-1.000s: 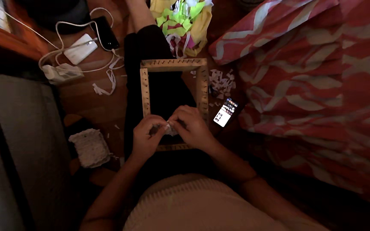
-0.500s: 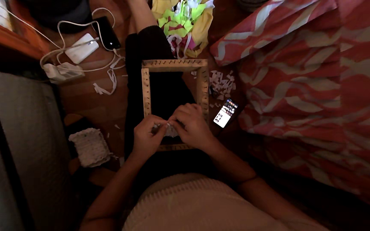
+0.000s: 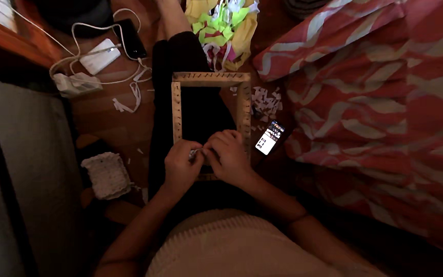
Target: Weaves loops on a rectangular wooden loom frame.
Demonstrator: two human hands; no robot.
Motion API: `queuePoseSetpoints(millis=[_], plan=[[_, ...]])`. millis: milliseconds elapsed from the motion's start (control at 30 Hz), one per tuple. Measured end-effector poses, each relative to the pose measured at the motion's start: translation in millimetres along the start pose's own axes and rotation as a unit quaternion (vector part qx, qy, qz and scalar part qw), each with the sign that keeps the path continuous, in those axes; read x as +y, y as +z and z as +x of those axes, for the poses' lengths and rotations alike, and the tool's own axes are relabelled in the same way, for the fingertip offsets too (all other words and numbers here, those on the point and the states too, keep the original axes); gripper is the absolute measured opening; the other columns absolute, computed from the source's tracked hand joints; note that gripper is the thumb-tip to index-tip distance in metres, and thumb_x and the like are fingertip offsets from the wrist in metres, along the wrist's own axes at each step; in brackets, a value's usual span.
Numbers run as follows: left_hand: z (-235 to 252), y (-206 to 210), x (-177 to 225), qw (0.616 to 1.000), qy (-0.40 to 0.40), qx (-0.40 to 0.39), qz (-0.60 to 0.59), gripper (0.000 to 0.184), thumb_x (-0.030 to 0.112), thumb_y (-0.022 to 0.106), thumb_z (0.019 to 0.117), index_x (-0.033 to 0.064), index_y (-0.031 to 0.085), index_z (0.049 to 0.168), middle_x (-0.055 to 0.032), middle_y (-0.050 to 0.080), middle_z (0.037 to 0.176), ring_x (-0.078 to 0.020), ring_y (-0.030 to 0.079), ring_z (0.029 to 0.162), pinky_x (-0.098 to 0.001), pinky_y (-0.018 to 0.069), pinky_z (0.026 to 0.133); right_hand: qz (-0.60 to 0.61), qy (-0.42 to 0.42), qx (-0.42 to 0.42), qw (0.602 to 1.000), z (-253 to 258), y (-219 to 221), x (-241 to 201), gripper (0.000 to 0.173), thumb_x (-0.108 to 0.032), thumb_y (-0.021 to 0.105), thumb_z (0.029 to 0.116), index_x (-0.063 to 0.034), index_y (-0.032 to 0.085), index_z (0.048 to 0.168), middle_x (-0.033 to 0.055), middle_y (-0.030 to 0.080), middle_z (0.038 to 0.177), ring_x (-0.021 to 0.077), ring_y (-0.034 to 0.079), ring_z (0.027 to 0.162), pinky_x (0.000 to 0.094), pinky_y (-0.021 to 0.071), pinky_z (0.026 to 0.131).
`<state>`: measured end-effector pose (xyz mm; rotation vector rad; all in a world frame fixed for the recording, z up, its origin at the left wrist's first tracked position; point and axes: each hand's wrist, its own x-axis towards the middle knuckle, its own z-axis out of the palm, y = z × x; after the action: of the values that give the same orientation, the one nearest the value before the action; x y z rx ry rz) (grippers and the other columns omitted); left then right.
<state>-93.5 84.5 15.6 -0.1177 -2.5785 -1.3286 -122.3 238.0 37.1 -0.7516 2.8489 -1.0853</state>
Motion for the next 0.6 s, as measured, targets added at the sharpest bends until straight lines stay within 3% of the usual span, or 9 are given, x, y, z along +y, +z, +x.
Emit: queuePoseSetpoints(millis=[200, 400, 600], plan=[[-4, 7, -7, 0.998, 0.055, 0.035, 0.012, 0.006, 0.001, 0.068, 0.0825, -0.0016, 0.069, 0.088, -0.0153, 0.068, 0.087, -0.0207, 0.067, 0.083, -0.0257, 0.0549, 0.077, 0.024, 0.002, 0.018, 1.0, -6, 3, 4, 0.012, -0.013, 0.064, 0.0908, -0.0049, 0.072, 0.088, 0.0106, 0.069, 0.093, 0.0281, 0.065, 0.092, 0.056, 0.0417, 0.094], [2, -6, 4, 0.996, -0.065, -0.064, -0.011, 0.01, -0.001, 0.069, 0.082, -0.0036, 0.067, 0.091, -0.0154, 0.067, 0.087, -0.0207, 0.065, 0.077, -0.0327, 0.0549, 0.069, 0.071, 0.031, -0.054, 0.996, 1, -2, 2, 0.01, -0.009, 0.064, 0.0922, -0.0015, 0.071, 0.089, 0.0132, 0.069, 0.096, 0.0308, 0.065, 0.095, 0.0591, 0.0411, 0.095], [2, -7, 4, 0.994, -0.086, -0.05, -0.033, 0.014, 0.001, 0.069, 0.084, -0.0028, 0.07, 0.097, -0.0128, 0.069, 0.089, -0.0124, 0.065, 0.077, -0.0231, 0.0538, 0.069, 0.127, 0.041, -0.093, 0.987, 4, -8, 13, 0.009, -0.012, 0.07, 0.0903, -0.0037, 0.073, 0.092, 0.0102, 0.07, 0.098, 0.0259, 0.065, 0.096, 0.0577, 0.0402, 0.098]])
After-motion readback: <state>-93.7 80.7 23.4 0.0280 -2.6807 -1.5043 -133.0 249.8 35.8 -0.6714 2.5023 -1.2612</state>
